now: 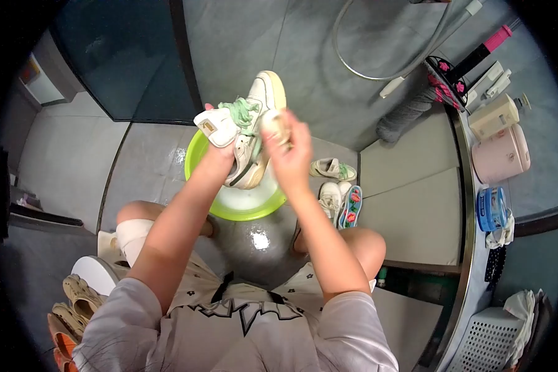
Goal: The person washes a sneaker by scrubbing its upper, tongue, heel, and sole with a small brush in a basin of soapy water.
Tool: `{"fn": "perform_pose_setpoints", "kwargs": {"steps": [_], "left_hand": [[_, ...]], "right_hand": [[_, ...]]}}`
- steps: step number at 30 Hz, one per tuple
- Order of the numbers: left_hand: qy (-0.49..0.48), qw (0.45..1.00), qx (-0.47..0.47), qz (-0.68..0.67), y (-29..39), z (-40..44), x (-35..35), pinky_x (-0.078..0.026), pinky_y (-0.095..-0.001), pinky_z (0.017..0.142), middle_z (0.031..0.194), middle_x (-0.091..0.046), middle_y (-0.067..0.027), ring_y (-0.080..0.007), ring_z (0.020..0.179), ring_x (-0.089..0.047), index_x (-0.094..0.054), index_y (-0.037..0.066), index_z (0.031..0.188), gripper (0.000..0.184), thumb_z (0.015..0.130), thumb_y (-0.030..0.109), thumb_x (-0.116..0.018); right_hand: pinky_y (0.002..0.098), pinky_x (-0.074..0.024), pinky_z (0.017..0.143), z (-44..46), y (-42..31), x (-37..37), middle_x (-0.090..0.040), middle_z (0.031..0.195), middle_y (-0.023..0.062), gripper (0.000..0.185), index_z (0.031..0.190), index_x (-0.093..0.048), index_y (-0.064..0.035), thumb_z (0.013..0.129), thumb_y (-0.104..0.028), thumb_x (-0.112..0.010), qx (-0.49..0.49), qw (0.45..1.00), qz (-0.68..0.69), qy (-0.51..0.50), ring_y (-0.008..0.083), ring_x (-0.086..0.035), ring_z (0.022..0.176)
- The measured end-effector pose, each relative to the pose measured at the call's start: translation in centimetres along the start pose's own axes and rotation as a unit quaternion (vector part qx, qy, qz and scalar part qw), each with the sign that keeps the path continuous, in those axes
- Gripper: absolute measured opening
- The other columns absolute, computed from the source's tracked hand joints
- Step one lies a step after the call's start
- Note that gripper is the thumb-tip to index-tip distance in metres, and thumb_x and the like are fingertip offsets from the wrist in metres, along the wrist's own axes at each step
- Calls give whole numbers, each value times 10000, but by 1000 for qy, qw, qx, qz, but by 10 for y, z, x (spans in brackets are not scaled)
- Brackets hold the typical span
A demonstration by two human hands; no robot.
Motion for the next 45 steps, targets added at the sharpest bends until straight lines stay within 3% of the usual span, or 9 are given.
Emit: {"fn": "perform_pose_setpoints", "kwargs": {"steps": [4, 12, 16, 22, 27, 30, 33, 38, 45], "left_hand": [[-58, 996, 45, -47, -4, 2, 3, -390, -463, 1053, 1195, -615, -96, -305, 1160, -530, -611, 86, 1141, 715, 866, 730, -467], [33, 990, 119, 68, -46, 13, -31, -448, -452, 991, 1102, -657, -97, -301, 1076, -592, -624, 81, 1074, 558, 929, 603, -490], [47, 991, 121, 38, -54, 13, -54, -449, -467, 996, 1060, -677, -131, -319, 1027, -621, -629, 43, 1091, 468, 934, 471, -521], [107, 974, 183, 85, -29, 12, -52, -486, -464, 958, 1125, -670, -161, -336, 1039, -635, -606, -6, 1181, 446, 952, 363, -506], [153, 962, 198, 105, -24, 9, -2, -531, -417, 874, 1005, -681, -109, -277, 941, -654, -619, 47, 1100, 362, 968, 363, -498], [247, 946, 84, 190, -59, -5, -22, -541, -389, 844, 981, -680, -82, -256, 904, -655, -613, 62, 1096, 378, 989, 391, -460], [95, 979, 118, 140, -36, -5, 14, -494, -407, 942, 1185, -645, -91, -265, 1046, -622, -577, 79, 1219, 416, 1017, 401, -408], [199, 960, 151, 130, -15, 10, 2, -540, -434, 868, 1079, -680, -127, -312, 974, -658, -585, 17, 1192, 431, 995, 376, -452], [173, 969, 119, 130, -17, -4, -16, -558, -413, 819, 1067, -677, -123, -284, 939, -669, -615, 45, 1139, 395, 991, 368, -442]], "right_hand": [[218, -410, 438, 7, 31, 11, -555, 1016, 27, 602, 1368, -368, -73, 922, -346, -666, -269, 930, 214, 132, 90, -559, 680], [176, -352, 425, -23, 52, -1, -569, 1010, 14, 834, 1368, -369, -93, 765, -480, -795, -380, 826, 409, -78, 39, -482, 598], [182, -362, 418, -1, 59, 16, -584, 993, 37, 739, 1327, -386, -71, 820, -464, -753, -329, 887, 298, -131, 52, -494, 616], [193, -330, 437, 36, 38, 42, -580, 910, 67, 421, 1183, -461, -70, 1001, -448, -489, -342, 918, 194, 53, 77, -470, 606], [355, -496, 511, 16, 0, -20, -649, 902, 156, 416, 1217, -534, -67, 956, -388, -575, -24, 988, -44, -143, 275, -661, 698], [409, -506, 545, 23, -7, -35, -653, 800, 181, 411, 1230, -562, -101, 917, -361, -626, 78, 984, -114, -110, 330, -676, 740], [372, -538, 725, 22, -3, -37, -686, 939, 221, 436, 1257, -565, -63, 912, -318, -642, -31, 987, -87, -132, 339, -703, 839], [428, -531, 611, -16, -17, -47, -676, 780, 163, 528, 1326, -522, -167, 875, -399, -669, -21, 955, -141, -258, 353, -675, 694], [407, -551, 645, 33, -3, -30, -686, 785, 198, 479, 1280, -559, -72, 919, -379, -628, -102, 988, -27, -112, 345, -707, 729]]}}
Point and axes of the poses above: each hand's wrist, its own z-axis towards the middle knuckle, its own x-axis out of the back of the hand, y = z × x, the point moved 3 cm from there along z, towards the middle knuckle
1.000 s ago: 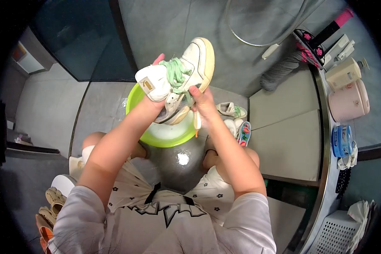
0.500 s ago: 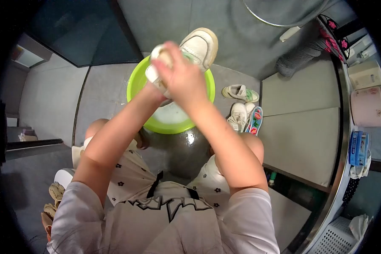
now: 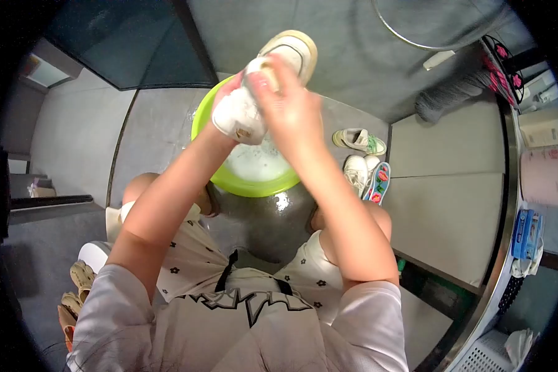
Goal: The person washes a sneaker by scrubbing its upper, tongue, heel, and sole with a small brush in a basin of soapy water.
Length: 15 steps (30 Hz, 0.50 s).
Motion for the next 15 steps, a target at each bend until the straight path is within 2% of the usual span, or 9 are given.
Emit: {"fn": "perform_pose_setpoints", "kwargs": {"steps": [2, 3, 6, 7, 9, 10, 12, 14, 15], "left_hand": [[31, 995, -73, 67, -9, -7, -6, -569, -399, 749, 947, -687, -109, -264, 845, -676, -630, 54, 1071, 361, 972, 377, -504], [72, 995, -50, 54, -12, -11, -12, -571, -406, 731, 914, -680, -103, -261, 815, -672, -627, 60, 1044, 351, 975, 380, -500], [135, 988, -33, 74, -6, -11, 2, -570, -412, 739, 930, -682, -119, -266, 816, -674, -621, 40, 1048, 380, 981, 389, -487], [84, 996, 12, 29, 4, -4, 9, -570, -414, 765, 968, -685, -144, -279, 839, -679, -615, 11, 1086, 419, 985, 393, -475], [87, 995, -12, 52, 8, -4, -7, -566, -415, 793, 997, -685, -159, -286, 871, -680, -610, -2, 1115, 435, 988, 389, -468], [90, 994, -25, 63, 9, -4, -13, -565, -416, 807, 1012, -685, -167, -289, 887, -681, -607, -9, 1130, 443, 989, 387, -464], [24, 998, -5, 49, 13, -6, -12, -557, -415, 838, 1040, -685, -159, -292, 933, -677, -606, 2, 1156, 432, 994, 372, -454], [-1, 999, -12, 39, 12, -12, -27, -558, -416, 837, 1043, -687, -148, -290, 942, -675, -608, 9, 1155, 425, 992, 371, -456], [36, 998, -31, 30, 11, -10, -28, -555, -424, 836, 1040, -690, -132, -288, 928, -676, -611, 21, 1156, 432, 984, 390, -467]], "right_hand": [[419, -537, 612, -17, -1, -24, -674, 747, 206, 496, 1284, -542, -53, 919, -380, -621, 63, 995, -81, 1, 373, -687, 695], [364, -531, 637, -20, -2, -25, -666, 760, 213, 443, 1296, -539, -58, 933, -296, -628, 8, 995, -87, -46, 330, -692, 683], [361, -528, 656, -30, 1, -26, -672, 808, 215, 432, 1298, -535, -71, 927, -264, -641, -24, 994, -76, -73, 337, -691, 727], [351, -528, 670, -39, -2, -28, -674, 830, 215, 436, 1300, -533, -69, 924, -258, -646, -32, 992, -75, -98, 329, -693, 743], [333, -529, 699, -55, -8, -30, -677, 876, 214, 445, 1305, -529, -64, 919, -244, -656, -46, 985, -74, -146, 311, -695, 775], [360, -531, 680, -54, -8, -28, -680, 844, 196, 461, 1296, -529, -70, 912, -290, -656, -24, 988, -70, -136, 323, -692, 749], [414, -536, 642, -51, -9, -23, -685, 780, 161, 500, 1278, -529, -83, 898, -381, -657, 23, 991, -59, -119, 349, -686, 697], [406, -537, 637, -26, -3, -11, -684, 779, 163, 490, 1269, -542, -68, 903, -374, -655, 48, 998, 23, -22, 349, -686, 693], [402, -537, 635, -16, -1, -5, -684, 779, 163, 485, 1264, -549, -60, 906, -370, -653, 51, 996, 63, 25, 349, -686, 691]]}}
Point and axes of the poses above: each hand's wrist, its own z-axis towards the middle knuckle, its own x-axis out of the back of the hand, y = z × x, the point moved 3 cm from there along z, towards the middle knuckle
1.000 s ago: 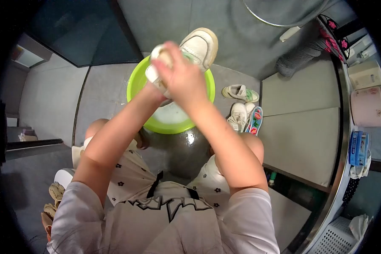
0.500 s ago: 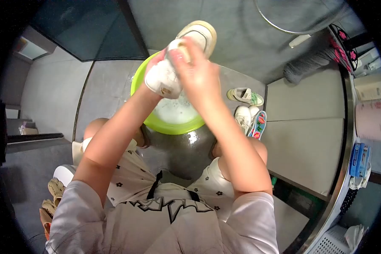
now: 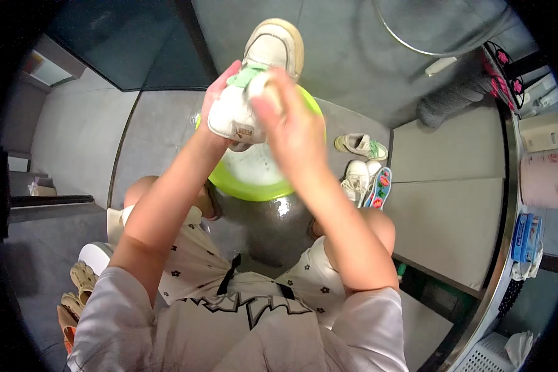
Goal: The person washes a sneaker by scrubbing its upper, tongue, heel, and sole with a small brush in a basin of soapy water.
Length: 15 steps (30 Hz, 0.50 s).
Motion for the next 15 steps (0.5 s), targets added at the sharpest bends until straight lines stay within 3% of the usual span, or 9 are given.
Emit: {"fn": "perform_pose_setpoints", "kwargs": {"steps": [3, 4, 7, 11, 14, 15], "left_hand": [[-62, 998, 14, -10, -11, 2, 8, -550, -431, 842, 1034, -692, -127, -289, 915, -674, -611, 23, 1158, 436, 984, 395, -466], [-120, 991, 51, -37, -11, 6, 8, -541, -432, 860, 1057, -683, -139, -293, 919, -668, -592, 13, 1185, 433, 992, 376, -456], [-76, 996, 28, -40, 1, 11, 12, -439, -482, 1023, 1240, -605, -229, -362, 1130, -592, -533, -29, 1284, 512, 1012, 381, -393], [-33, 999, 3, -7, 4, 4, 2, -524, -442, 914, 1157, -652, -175, -321, 1033, -644, -537, -14, 1262, 474, 999, 368, -436], [-54, 998, 30, -15, -2, 2, -1, -544, -434, 874, 1123, -672, -163, -312, 993, -663, -576, -1, 1232, 476, 994, 389, -444], [-48, 998, 35, -9, -8, 2, -1, -548, -432, 865, 1105, -680, -156, -308, 980, -669, -589, 3, 1218, 473, 993, 393, -445]], "right_hand": [[396, -526, 574, 7, -2, -7, -675, 749, 168, 461, 1257, -564, -63, 916, -364, -642, -17, 992, -124, -7, 348, -677, 658], [408, -520, 566, -2, -8, -14, -669, 728, 158, 456, 1264, -555, -91, 906, -357, -654, -43, 985, -155, -60, 346, -672, 651], [415, -514, 563, -34, -13, -27, -672, 729, 144, 464, 1279, -540, -117, 894, -341, -669, 22, 983, -157, -94, 344, -669, 648], [385, -547, 623, -38, -9, -14, -687, 774, 135, 500, 1302, -534, -121, 883, -349, -685, 11, 979, -163, -123, 322, -690, 679], [366, -552, 624, 3, -8, 17, -698, 797, 159, 500, 1292, -558, -91, 902, -386, -662, 38, 998, -33, 40, 309, -702, 691], [370, -551, 616, 8, -2, 15, -697, 795, 162, 498, 1289, -559, -91, 905, -392, -656, 26, 997, -63, 27, 312, -703, 690]]}}
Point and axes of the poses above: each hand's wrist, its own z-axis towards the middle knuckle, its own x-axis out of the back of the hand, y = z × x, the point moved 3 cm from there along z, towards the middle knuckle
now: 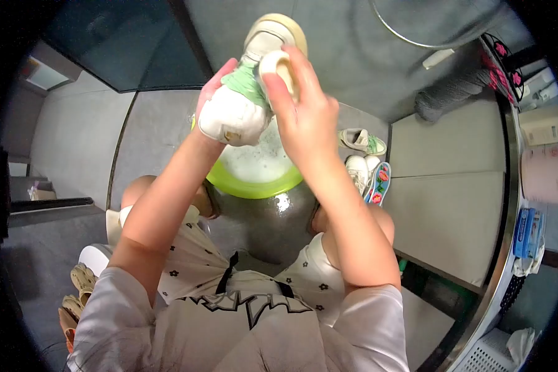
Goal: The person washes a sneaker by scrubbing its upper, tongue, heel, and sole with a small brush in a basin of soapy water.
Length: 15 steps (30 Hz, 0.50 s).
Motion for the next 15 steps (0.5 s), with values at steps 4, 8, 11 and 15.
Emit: {"fn": "perform_pose_setpoints", "kwargs": {"steps": [4, 8, 11, 15], "left_hand": [[30, 999, -29, 18, -5, -2, 7, -557, -419, 834, 1055, -700, -128, -287, 924, -681, -617, 4, 1170, 458, 986, 393, -460], [-7, 999, -45, -18, 17, 2, 16, -494, -445, 954, 1163, -648, -192, -336, 1045, -634, -558, -37, 1233, 496, 985, 380, -456], [-50, 998, -40, -14, 29, -1, 11, -460, -449, 1001, 1207, -621, -216, -355, 1102, -605, -529, -42, 1282, 528, 991, 388, -428], [-61, 997, -23, -44, 20, -3, 6, -481, -463, 968, 1181, -641, -201, -355, 1073, -622, -561, -11, 1258, 505, 998, 393, -405]], "right_hand": [[393, -536, 566, -16, 6, -24, -685, 768, 172, 490, 1292, -539, -106, 913, -402, -630, 52, 991, -118, -33, 323, -696, 669], [402, -535, 584, -47, -4, -30, -685, 774, 152, 527, 1335, -485, -127, 903, -382, -647, 5, 986, -115, -121, 325, -690, 669], [381, -549, 641, -57, -2, -28, -696, 830, 152, 506, 1326, -500, -130, 903, -356, -660, -36, 986, -64, -149, 333, -699, 711], [361, -551, 669, -2, 4, -3, -695, 865, 173, 494, 1306, -513, -80, 919, -360, -640, 18, 999, 31, 21, 363, -694, 742]]}}
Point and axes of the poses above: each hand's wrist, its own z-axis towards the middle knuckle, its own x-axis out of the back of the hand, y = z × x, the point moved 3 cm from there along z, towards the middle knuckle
